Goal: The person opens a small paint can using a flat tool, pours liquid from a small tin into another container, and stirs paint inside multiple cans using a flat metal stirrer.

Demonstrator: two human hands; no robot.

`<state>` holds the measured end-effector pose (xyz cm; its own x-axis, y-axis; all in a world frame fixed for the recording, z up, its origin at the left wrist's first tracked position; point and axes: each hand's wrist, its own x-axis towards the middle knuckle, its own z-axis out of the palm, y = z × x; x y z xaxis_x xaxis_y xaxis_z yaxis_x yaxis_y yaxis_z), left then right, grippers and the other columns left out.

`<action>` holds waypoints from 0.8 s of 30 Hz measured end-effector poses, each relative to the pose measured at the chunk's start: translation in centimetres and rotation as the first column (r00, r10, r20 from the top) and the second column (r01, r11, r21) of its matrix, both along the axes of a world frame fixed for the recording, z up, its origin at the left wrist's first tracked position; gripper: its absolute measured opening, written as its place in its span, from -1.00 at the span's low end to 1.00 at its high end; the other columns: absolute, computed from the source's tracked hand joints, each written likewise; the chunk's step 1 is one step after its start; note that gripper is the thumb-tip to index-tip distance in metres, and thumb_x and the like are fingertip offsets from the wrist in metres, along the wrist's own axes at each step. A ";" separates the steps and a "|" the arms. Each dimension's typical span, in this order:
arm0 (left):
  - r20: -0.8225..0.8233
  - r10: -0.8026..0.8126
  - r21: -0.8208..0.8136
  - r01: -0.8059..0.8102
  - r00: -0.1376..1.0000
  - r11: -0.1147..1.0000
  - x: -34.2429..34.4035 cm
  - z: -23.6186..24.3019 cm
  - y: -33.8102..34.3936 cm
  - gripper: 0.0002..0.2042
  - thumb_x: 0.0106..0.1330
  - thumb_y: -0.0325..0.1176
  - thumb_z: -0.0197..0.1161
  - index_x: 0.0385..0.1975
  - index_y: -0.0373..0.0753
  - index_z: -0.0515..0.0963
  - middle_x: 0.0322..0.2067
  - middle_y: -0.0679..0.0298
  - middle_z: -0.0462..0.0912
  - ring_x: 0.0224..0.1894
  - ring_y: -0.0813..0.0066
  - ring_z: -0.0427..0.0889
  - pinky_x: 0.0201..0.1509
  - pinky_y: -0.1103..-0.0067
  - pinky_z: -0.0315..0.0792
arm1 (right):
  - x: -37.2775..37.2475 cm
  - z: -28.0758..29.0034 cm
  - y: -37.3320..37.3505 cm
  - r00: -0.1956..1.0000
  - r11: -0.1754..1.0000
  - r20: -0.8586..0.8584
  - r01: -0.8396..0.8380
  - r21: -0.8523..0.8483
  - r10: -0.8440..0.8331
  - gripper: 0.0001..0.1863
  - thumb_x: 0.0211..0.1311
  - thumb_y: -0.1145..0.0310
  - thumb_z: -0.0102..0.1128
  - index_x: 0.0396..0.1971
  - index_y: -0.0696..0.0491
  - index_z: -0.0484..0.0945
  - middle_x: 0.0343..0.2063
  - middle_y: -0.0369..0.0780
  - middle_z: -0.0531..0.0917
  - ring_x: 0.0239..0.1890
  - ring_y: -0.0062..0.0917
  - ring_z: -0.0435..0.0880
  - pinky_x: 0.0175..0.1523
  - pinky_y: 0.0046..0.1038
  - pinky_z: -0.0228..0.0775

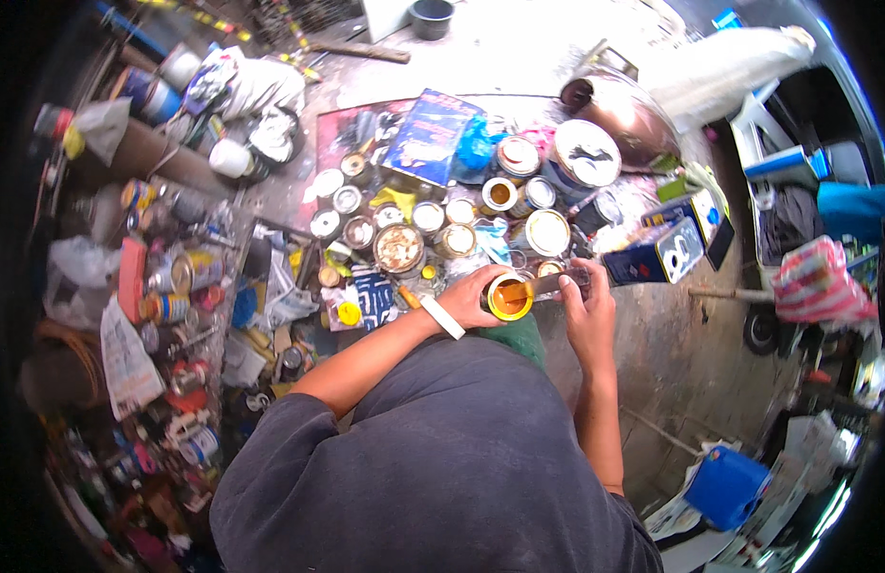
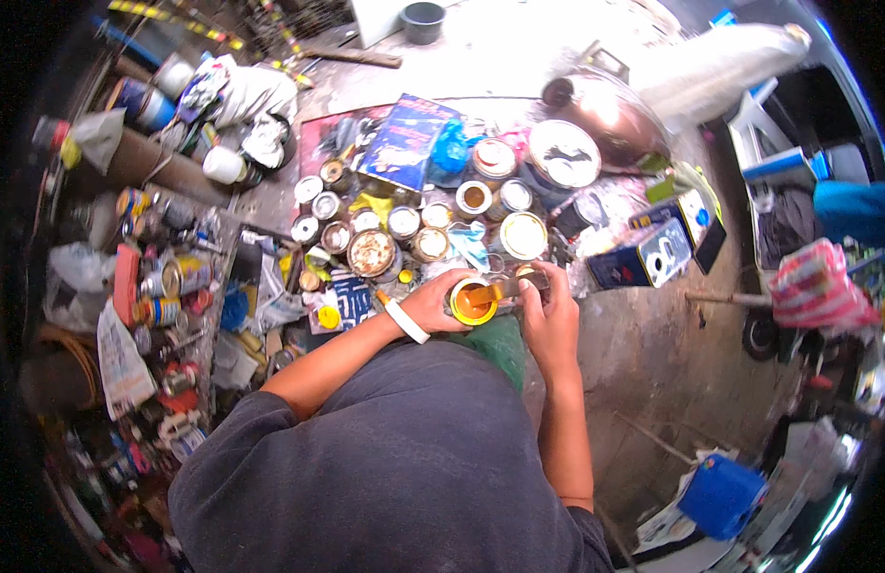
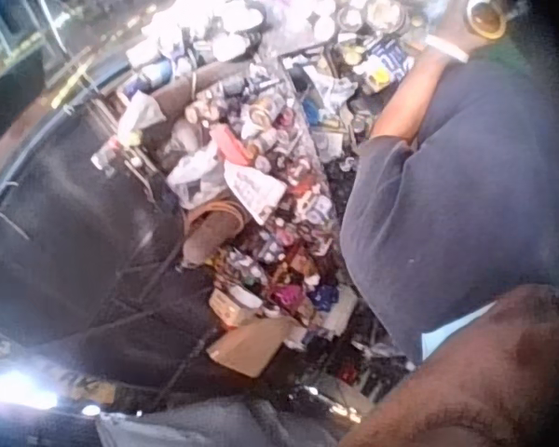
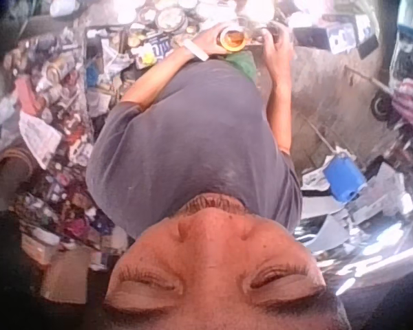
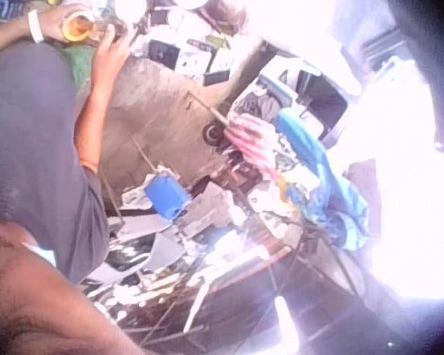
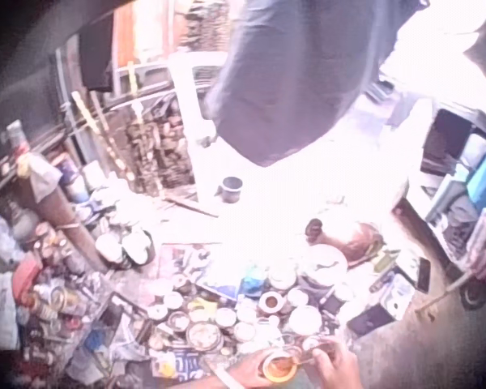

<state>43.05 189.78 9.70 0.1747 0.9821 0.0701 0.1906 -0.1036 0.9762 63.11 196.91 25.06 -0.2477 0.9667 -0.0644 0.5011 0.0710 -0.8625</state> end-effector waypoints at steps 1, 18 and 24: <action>-0.010 0.025 -0.024 -0.025 1.000 0.999 -0.4 -0.3 -0.7 -0.11 -0.06 -0.22 0.67 0.34 -0.18 0.34 0.20 0.06 0.53 0.30 0.05 0.49 0.40 0.30 0.36 | -0.8 -1.0 0.1 1.000 0.999 -0.016 -0.021 -0.047 0.020 -0.72 0.46 0.44 0.17 0.09 0.16 0.52 -0.31 -0.13 0.75 -0.33 -0.51 0.78 -0.22 -0.43 0.59; -0.327 0.921 0.133 -0.954 0.213 0.268 -3.8 -8.2 -15.7 -0.12 -0.14 -0.30 0.69 0.24 -0.27 0.31 0.11 0.00 0.48 0.21 0.01 0.48 0.35 0.20 0.34 | -11.0 -2.8 -0.3 0.639 0.648 0.105 -0.748 -0.146 0.762 -0.38 0.43 0.25 0.26 0.39 0.11 0.31 0.20 -0.03 0.56 -0.04 -0.26 0.74 0.03 -0.29 0.58; -0.354 0.934 0.046 -0.998 -0.045 -0.030 -5.8 -13.3 -12.1 -0.13 -0.21 -0.35 0.70 0.20 -0.23 0.34 0.06 0.03 0.52 0.15 -0.01 0.50 0.29 0.17 0.35 | -6.6 -4.3 -0.6 0.617 0.654 0.218 -0.728 -0.204 0.756 -0.52 0.42 0.27 0.25 0.25 0.15 0.47 0.10 -0.01 0.60 -0.04 -0.18 0.71 0.09 -0.26 0.53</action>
<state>37.30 177.71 -3.64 -0.9861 0.1585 0.0488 0.1265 0.5285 0.8395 56.54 196.31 20.73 -0.8380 0.4469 -0.3132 0.5140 0.4536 -0.7280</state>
